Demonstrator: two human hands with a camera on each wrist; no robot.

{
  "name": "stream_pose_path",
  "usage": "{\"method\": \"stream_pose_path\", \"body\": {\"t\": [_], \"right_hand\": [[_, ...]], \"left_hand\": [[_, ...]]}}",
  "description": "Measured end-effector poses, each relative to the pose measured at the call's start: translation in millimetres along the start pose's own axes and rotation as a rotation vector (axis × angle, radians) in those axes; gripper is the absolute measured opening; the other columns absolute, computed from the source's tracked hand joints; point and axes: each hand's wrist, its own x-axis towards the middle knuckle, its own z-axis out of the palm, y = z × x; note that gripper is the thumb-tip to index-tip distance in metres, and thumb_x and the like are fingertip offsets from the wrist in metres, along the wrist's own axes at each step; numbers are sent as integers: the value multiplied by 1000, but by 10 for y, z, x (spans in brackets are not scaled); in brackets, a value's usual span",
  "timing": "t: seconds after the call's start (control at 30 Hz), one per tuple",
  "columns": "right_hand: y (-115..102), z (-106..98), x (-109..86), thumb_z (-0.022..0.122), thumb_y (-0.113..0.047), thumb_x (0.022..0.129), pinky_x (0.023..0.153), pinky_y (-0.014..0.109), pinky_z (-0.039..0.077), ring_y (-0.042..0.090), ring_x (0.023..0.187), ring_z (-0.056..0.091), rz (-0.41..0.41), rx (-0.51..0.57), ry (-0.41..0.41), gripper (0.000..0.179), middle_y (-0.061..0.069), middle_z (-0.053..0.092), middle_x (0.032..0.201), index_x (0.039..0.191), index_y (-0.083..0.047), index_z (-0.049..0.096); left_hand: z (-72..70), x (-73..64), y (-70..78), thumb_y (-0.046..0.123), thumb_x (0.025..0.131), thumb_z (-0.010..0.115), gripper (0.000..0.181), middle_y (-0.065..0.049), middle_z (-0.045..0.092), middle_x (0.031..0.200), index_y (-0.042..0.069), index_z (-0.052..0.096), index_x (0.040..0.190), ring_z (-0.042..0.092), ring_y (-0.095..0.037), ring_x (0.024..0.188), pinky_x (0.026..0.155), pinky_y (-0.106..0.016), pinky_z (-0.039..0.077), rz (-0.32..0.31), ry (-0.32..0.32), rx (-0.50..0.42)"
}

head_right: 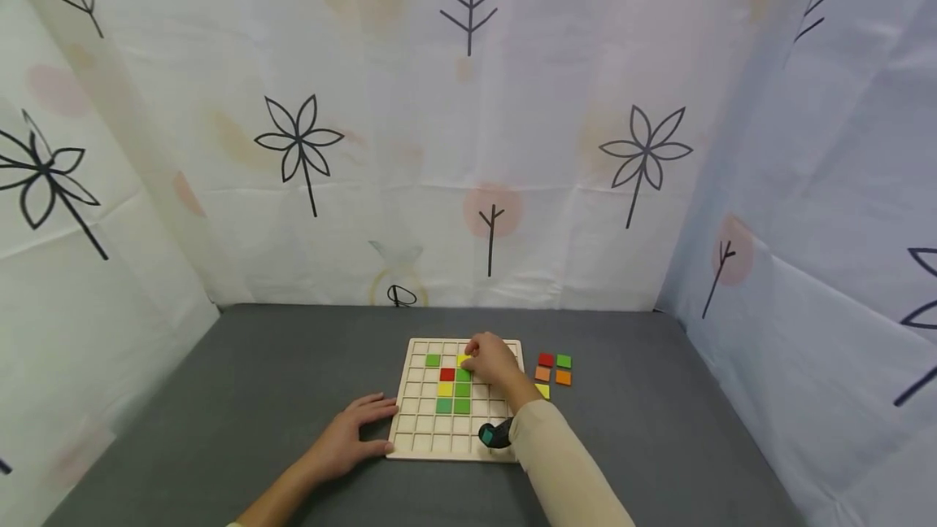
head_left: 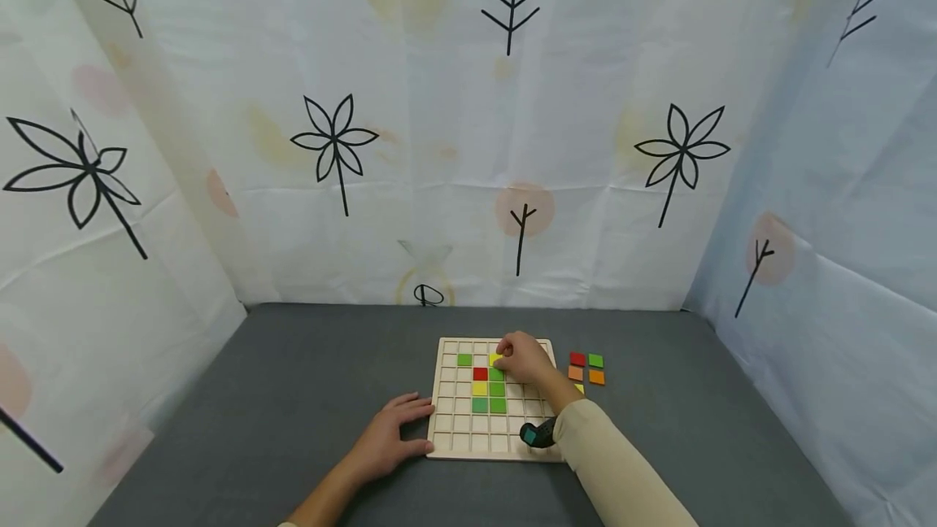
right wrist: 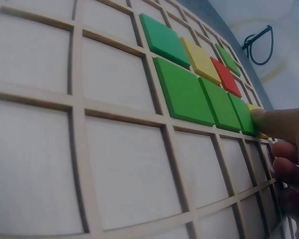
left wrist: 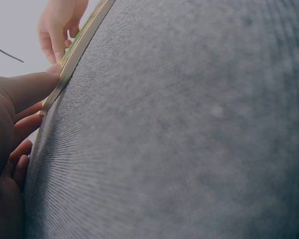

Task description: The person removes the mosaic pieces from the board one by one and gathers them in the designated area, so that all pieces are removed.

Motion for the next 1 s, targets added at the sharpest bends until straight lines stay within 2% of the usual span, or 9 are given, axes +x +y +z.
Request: {"method": "stream_pose_path", "body": {"t": [0.17, 0.47, 0.8, 1.0], "right_hand": [[38, 28, -32, 75, -13, 87, 74, 38, 47, 18, 81, 52, -20, 47, 51, 18, 2, 56, 93, 100, -7, 65], [73, 89, -66, 74, -10, 87, 73, 36, 48, 16, 80, 53, -54, 104, 114, 15, -2, 58, 88, 97, -11, 63], [73, 111, -107, 72, -9, 88, 69, 36, 45, 17, 74, 51, -58, 169, 134, 14, -2, 55, 82, 99, -10, 63], [80, 114, -137, 72, -10, 89, 69, 35, 46, 16, 75, 53, -50, 223, 149, 12, -3, 57, 83, 98, -10, 64]], "left_hand": [[-3, -1, -2, 37, 78, 81, 60, -4, 58, 135, 9, 65, 128, 41, -34, 132, 99, -57, 37, -2, -2, 14], [8, 3, 1, 36, 78, 81, 59, -4, 58, 134, 9, 65, 128, 41, -35, 132, 99, -59, 36, -5, 5, 9], [9, -18, 3, 37, 78, 80, 54, -5, 60, 132, 11, 68, 123, 43, -36, 131, 98, -58, 38, 34, 22, 15], [8, -7, 7, 37, 77, 81, 55, -4, 59, 133, 11, 68, 123, 42, -35, 132, 99, -58, 37, 18, 14, 3]]}}
